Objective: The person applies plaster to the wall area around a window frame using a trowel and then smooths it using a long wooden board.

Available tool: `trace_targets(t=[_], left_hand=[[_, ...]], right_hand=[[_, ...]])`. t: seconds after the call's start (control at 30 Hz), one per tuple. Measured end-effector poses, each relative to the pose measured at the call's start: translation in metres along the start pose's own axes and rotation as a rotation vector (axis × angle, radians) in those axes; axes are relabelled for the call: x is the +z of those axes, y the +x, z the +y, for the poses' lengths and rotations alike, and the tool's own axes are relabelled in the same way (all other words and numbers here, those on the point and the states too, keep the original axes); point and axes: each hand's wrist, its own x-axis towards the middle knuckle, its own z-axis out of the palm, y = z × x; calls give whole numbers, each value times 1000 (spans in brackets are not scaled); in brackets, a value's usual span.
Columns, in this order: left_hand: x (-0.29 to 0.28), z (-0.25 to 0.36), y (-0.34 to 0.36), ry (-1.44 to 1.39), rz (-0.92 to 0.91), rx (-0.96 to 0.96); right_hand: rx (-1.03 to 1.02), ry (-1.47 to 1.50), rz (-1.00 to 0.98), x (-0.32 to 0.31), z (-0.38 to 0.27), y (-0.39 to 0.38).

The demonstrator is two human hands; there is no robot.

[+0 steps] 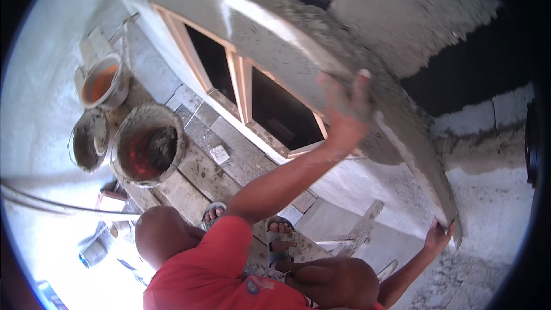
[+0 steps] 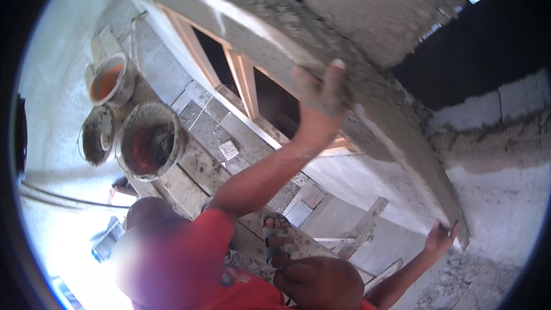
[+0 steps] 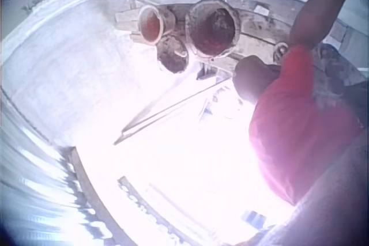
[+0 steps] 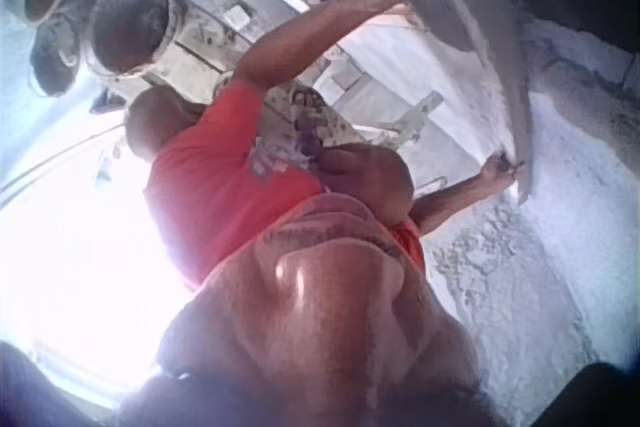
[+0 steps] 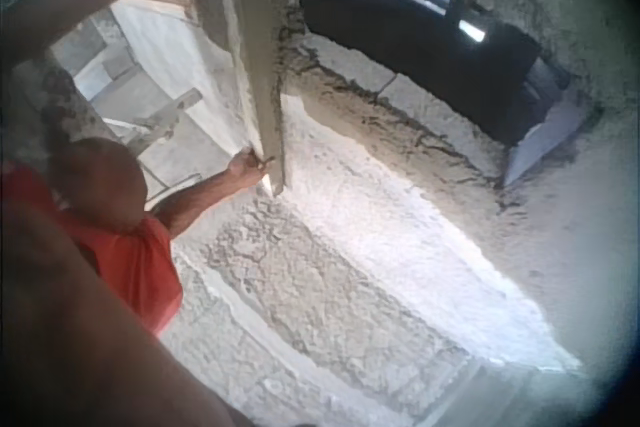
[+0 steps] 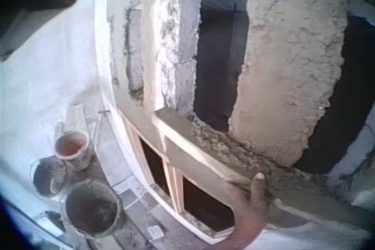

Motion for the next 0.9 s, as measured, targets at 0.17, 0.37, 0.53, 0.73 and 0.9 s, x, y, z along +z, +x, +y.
trace_targets(t=[0.17, 0.37, 0.53, 0.73, 0.9], left_hand=[[-3, 31, -23, -155, 30, 93], [-45, 21, -36, -229, 256, -38], [-109, -12, -57, -274, 482, -64], [-143, 27, -84, -347, 574, 30], [-166, 65, -86, -687, 524, 88]], right_hand=[[-96, -68, 66, 32, 9, -34], [-134, -167, 56, 31, 33, -75], [-254, -186, -32, 42, 35, -106], [-371, -150, -490, 94, 1, -111], [-729, -169, -448, 255, 8, -194]])
